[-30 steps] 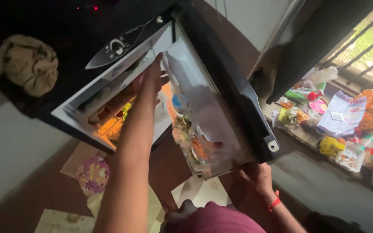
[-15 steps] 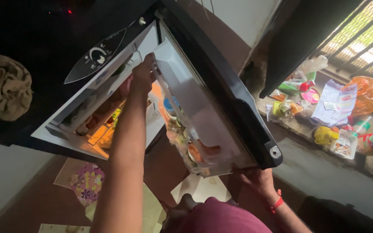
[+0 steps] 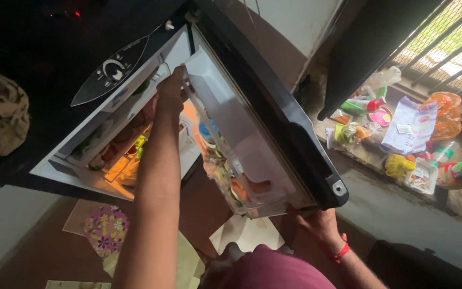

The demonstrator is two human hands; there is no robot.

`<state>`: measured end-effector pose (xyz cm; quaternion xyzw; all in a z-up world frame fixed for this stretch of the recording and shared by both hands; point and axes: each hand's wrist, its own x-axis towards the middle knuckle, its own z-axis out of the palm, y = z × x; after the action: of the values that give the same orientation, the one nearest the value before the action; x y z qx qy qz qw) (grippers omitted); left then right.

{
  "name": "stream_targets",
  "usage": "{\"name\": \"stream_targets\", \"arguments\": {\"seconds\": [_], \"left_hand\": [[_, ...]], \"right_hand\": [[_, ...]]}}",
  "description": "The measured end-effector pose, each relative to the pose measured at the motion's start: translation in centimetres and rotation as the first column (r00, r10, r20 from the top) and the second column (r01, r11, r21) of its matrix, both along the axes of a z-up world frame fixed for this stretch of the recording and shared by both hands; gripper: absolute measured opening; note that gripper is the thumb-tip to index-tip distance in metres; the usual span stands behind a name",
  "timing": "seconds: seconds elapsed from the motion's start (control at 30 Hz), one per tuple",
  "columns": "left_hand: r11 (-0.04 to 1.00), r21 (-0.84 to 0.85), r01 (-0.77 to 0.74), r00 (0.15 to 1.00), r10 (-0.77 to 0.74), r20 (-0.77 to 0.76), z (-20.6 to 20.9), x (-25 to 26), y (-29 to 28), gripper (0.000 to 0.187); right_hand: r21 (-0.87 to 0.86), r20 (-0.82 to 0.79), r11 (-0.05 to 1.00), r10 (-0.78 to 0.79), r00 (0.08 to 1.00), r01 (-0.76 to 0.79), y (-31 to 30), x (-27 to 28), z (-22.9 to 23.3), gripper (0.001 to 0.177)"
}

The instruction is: Emptying and organizing items from a refrigerator onto a windowsill.

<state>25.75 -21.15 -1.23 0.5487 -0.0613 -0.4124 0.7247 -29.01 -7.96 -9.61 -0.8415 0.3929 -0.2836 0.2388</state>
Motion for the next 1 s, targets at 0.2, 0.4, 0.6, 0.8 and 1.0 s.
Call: {"name": "stream_targets", "arguments": {"seconds": [0.2,0.4,0.6,0.8,1.0], "left_hand": [[0.999,-0.035,-0.008,0.999,0.007,-0.031,-2.3,0.6,-1.8,0.052],[0.957,0.257,0.135,0.975,-0.174,0.137,0.1,1.8,-1.8,0.084],[0.912,0.254,0.323,0.925,-0.361,0.12,-0.5,3.4,-1.9,0.084],[0.971,0.087,0.223,0.96,-0.234,0.152,0.6,1.6,-1.2,0.075],[0.957,0.234,0.174,0.958,-0.22,0.186,-1.5,3.6,-3.2,0.073]], "right_hand": [[-0.295,0.051,0.939,0.198,0.979,-0.175,0.4,1.5,2.0,0.026],[0.26,0.237,0.964,-0.124,0.963,0.06,4.6,7.4,12.6,0.046],[0.298,0.076,0.937,-0.212,0.974,0.18,4.0,6.7,11.9,0.054],[0.113,0.041,0.985,-0.135,0.99,0.13,3.8,5.9,10.1,0.044],[0.058,0.087,0.992,-0.115,0.99,0.111,4.2,6.8,12.3,0.049]]}}
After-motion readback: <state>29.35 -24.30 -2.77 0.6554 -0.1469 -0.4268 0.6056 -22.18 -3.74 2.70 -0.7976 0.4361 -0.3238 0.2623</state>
